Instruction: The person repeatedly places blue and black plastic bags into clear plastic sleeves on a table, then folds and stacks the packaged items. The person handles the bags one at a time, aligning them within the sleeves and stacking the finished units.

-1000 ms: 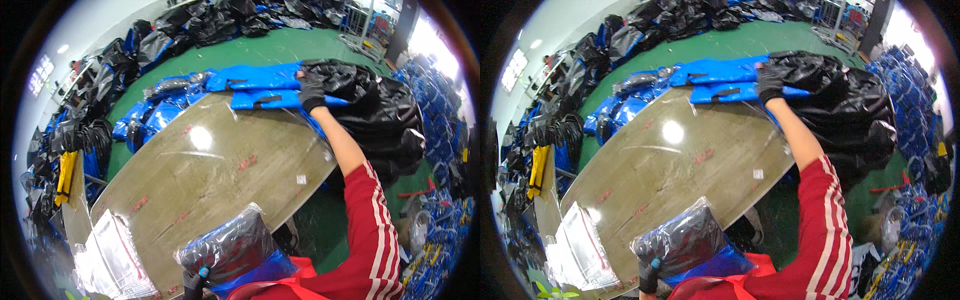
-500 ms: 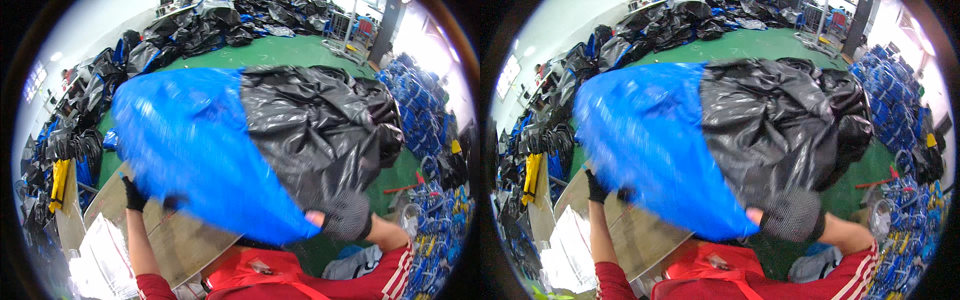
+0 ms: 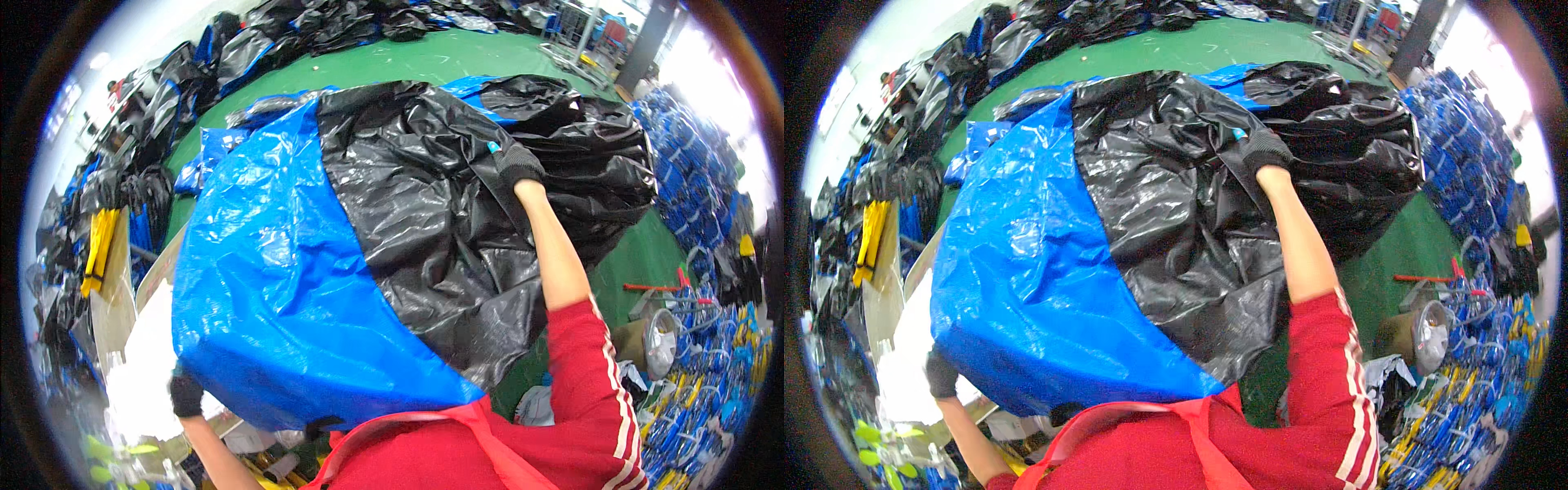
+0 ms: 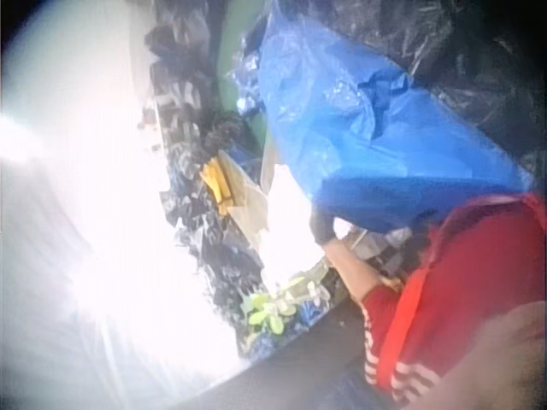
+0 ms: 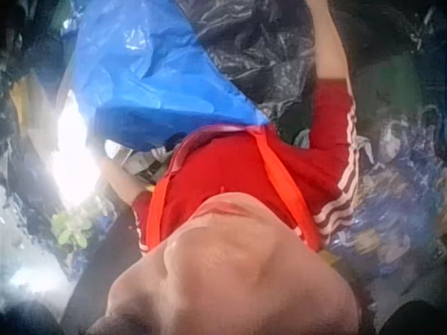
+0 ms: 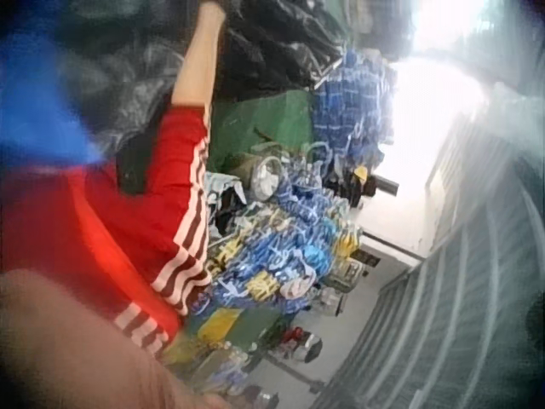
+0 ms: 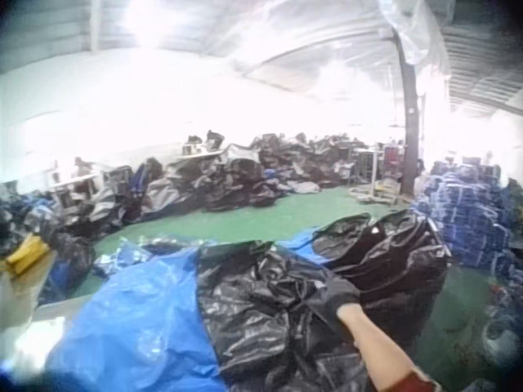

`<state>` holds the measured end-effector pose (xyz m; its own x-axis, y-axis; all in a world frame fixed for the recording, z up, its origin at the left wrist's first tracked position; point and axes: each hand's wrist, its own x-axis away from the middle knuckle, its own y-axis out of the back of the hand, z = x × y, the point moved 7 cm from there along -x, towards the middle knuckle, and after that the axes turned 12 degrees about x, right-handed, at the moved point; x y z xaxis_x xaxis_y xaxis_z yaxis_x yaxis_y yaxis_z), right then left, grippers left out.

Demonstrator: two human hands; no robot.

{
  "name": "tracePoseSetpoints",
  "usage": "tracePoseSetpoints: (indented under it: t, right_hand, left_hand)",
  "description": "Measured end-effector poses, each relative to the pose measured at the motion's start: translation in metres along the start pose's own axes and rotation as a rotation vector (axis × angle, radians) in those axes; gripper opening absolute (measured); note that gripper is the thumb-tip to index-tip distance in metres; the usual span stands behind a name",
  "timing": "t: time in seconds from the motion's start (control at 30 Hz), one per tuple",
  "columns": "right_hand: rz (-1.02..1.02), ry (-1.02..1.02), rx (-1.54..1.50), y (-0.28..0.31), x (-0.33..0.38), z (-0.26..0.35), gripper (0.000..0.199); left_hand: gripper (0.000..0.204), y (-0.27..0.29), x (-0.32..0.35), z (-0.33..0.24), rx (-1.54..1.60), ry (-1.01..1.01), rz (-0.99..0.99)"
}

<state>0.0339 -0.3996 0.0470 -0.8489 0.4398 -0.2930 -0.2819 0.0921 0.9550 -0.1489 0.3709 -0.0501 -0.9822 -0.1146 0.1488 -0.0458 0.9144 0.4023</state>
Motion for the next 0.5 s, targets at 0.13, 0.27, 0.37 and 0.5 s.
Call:
tracePoseSetpoints:
  t: [0.13, 0.27, 0.37, 0.5]
  right_hand:
    - [0.162, 0.009, 0.192, -0.101, -0.022, 0.022, 0.050]
    - [-0.208, 0.343, 0.109, -0.090, -0.023, 0.031, 0.030]
    - [0.158, 0.210, -0.055, -0.110, -0.037, -0.015, 0.029]
    - [0.307, 0.192, -0.018, -0.125, -0.036, -0.051, 0.032]
  left_hand:
    - [0.055, -0.078, 0.093, 0.057, 0.659, 0.150, -0.167]
    - [0.050, -0.019, 0.111, 0.048, -0.098, -0.017, -0.605]
    - [0.053, 0.035, 0.108, 0.071, 0.192, 0.153, -0.602]
    - [0.069, 0.049, 0.094, 0.081, -0.633, 0.444, -0.400]
